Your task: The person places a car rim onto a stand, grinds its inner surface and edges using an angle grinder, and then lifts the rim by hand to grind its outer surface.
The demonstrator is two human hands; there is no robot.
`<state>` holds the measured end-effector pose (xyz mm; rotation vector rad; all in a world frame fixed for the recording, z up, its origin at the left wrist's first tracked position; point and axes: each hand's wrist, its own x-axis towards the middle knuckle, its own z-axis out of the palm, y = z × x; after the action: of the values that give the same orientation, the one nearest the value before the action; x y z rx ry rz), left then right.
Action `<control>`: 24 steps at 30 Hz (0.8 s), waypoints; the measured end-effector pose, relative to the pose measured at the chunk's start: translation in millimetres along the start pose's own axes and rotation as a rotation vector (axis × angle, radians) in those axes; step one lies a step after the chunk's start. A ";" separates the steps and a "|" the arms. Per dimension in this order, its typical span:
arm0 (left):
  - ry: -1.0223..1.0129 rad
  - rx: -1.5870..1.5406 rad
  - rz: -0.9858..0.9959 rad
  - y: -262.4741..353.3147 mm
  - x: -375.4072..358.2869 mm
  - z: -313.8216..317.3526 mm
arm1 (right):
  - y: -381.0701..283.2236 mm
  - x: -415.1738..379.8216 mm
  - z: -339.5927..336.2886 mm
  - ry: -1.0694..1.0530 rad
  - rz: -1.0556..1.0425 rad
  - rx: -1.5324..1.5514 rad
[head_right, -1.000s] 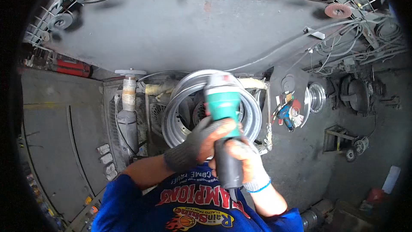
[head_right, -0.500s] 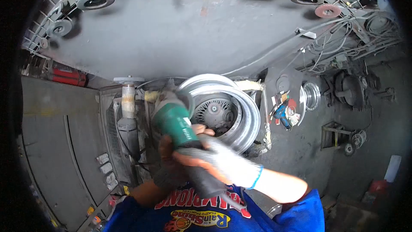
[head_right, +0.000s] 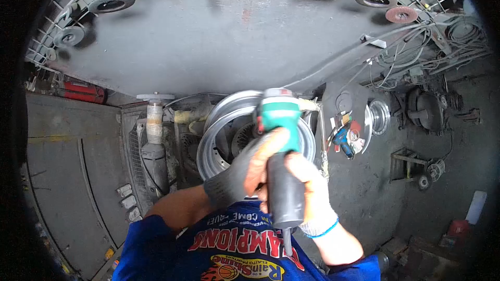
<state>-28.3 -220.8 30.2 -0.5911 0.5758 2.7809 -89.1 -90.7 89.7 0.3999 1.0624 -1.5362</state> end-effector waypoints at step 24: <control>0.065 0.038 0.316 -28.1 -36.7 -16.5 | 21.4 28.6 -13.2 -0.281 -0.130 -0.419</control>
<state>18.6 -208.1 23.0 -0.6336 0.7965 3.0437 -81.4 -95.8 52.8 -0.1726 1.1652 -1.3857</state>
